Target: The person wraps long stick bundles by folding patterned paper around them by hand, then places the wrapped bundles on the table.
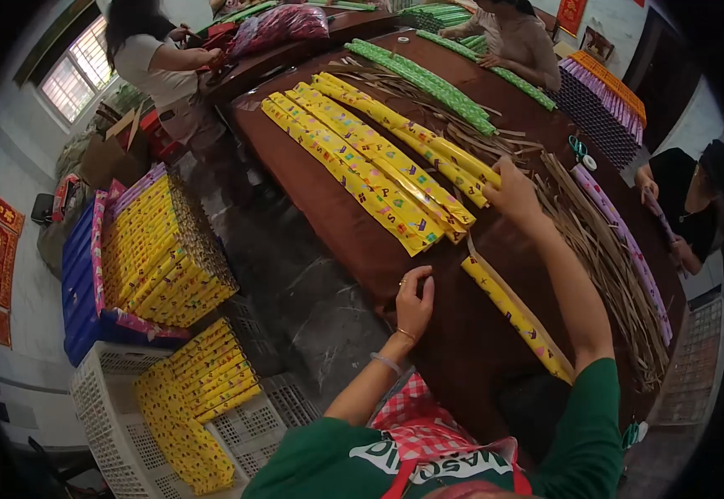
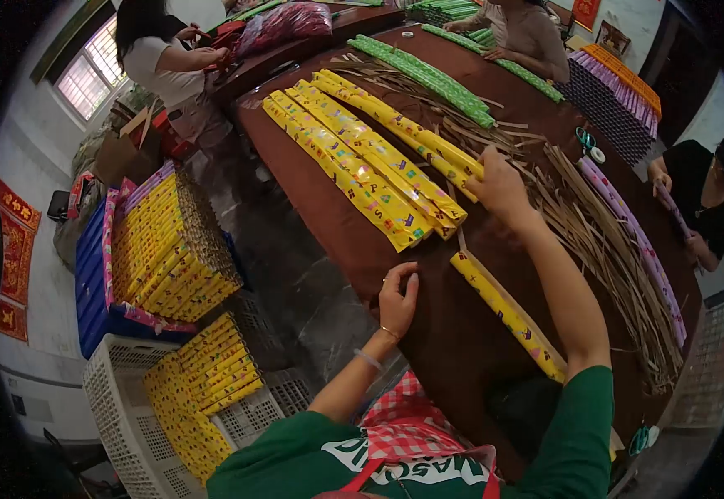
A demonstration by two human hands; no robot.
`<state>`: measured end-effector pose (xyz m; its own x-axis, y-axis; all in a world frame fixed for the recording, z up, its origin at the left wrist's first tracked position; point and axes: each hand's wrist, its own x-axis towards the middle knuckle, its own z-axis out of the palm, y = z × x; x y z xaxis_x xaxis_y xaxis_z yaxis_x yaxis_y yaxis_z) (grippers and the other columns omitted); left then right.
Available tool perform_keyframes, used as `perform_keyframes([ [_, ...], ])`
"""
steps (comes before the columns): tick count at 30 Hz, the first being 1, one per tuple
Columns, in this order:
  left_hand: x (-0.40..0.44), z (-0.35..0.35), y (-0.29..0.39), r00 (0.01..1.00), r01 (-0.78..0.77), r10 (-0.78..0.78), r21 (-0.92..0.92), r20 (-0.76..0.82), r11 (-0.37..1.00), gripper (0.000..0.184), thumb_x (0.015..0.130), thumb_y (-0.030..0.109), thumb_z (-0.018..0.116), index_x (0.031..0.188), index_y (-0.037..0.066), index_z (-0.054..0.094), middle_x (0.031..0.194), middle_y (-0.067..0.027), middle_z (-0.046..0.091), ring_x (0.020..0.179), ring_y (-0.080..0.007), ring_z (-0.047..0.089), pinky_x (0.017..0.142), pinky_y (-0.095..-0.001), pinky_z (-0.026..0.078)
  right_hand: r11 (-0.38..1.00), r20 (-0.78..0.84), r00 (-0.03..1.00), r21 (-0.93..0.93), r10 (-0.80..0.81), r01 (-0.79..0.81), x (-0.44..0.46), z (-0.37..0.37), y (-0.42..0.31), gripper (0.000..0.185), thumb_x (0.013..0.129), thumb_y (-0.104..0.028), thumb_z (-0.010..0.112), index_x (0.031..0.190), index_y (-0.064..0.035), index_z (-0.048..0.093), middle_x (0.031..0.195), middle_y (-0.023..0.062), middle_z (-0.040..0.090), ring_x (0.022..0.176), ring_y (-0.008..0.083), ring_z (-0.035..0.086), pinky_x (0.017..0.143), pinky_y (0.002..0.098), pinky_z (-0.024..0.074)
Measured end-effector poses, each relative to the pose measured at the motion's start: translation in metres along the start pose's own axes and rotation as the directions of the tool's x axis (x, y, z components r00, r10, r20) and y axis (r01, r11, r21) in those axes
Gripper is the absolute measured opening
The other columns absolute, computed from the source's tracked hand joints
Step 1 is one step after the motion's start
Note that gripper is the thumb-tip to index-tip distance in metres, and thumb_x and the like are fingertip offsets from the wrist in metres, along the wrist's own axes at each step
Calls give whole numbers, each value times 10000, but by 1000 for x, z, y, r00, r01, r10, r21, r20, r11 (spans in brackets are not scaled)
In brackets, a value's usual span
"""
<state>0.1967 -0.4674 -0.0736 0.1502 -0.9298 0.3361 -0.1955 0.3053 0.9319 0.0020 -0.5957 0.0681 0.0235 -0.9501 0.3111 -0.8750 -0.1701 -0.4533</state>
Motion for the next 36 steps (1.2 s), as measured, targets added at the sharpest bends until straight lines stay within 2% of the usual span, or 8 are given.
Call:
perform_keyframes([
  [4, 12, 5, 36, 987, 160, -158, -315, 30, 936, 229, 899, 178, 507, 1017, -14, 548, 995, -95, 596, 888, -150, 587, 815, -248, 441, 998, -123, 991, -21, -58, 56, -100, -75, -16, 240, 745, -98, 603, 920, -30, 453, 823, 177, 545, 741, 353, 558, 617, 406, 448],
  [7, 51, 31, 58, 855, 518, -359, -665, 375, 538, 468, 908, 370, 453, 1151, -29, 426, 1057, -136, 559, 954, -228, 583, 837, -289, 454, 994, -181, 981, -99, -70, 53, -177, -112, -8, 275, 717, -33, 621, 935, -34, 453, 843, 150, 534, 734, 339, 556, 617, 378, 450],
  [12, 94, 82, 68, 708, 706, -303, -650, 638, 280, 607, 861, 524, 436, 1128, -21, 417, 1001, -136, 559, 997, -259, 555, 834, -359, 467, 996, -224, 974, -79, 25, -43, -286, -143, 2, 328, 678, 27, 619, 954, -34, 453, 957, 126, 549, 783, 328, 557, 678, 353, 459],
  [20, 1, 99, 99, 624, 742, -227, -476, 748, 472, 417, 887, 399, 474, 1036, 9, 462, 1076, -144, 571, 992, -223, 573, 819, -358, 494, 863, 14, 887, -239, 462, -445, -380, -207, 9, 362, 689, -107, 652, 1011, -43, 501, 1016, 114, 561, 931, 307, 509, 866, 409, 369],
  [22, -24, 96, 120, 622, 738, -245, -452, 744, 500, 408, 885, 396, 479, 1027, 14, 454, 1067, -139, 578, 986, -219, 577, 816, -355, 495, 919, 41, 958, -298, 284, -260, -373, -212, 3, 472, 706, -207, 678, 1108, -41, 495, 1076, 126, 552, 1042, 312, 487, 916, 405, 351],
  [26, -61, 96, 144, 648, 706, -270, -429, 712, 564, 389, 890, 386, 478, 1023, 24, 434, 1039, -128, 596, 955, -195, 587, 779, -326, 496, 978, -53, 982, -100, 180, -185, -326, -177, -11, 488, 768, -291, 640, 1160, -47, 482, 1136, 137, 535, 1050, 301, 506, 896, 376, 387],
  [31, -80, 91, 158, 690, 697, -336, -464, 642, 547, 331, 912, 291, 482, 1073, 7, 428, 1013, -102, 601, 868, -132, 576, 744, -265, 489, 897, -4, 921, 228, 390, -379, -278, -115, -15, 380, 817, -328, 574, 1095, -77, 511, 995, 114, 608, 892, 294, 587, 768, 383, 451],
  [36, -82, 85, 148, 874, 397, -205, -403, 441, 825, 361, 917, 311, 478, 970, -42, 530, 878, -81, 608, 769, -92, 539, 661, -225, 443, 843, 155, 882, 258, 446, -472, -271, -99, -17, 348, 813, -248, 562, 1107, -73, 501, 933, 105, 635, 867, 260, 614, 751, 328, 470],
])
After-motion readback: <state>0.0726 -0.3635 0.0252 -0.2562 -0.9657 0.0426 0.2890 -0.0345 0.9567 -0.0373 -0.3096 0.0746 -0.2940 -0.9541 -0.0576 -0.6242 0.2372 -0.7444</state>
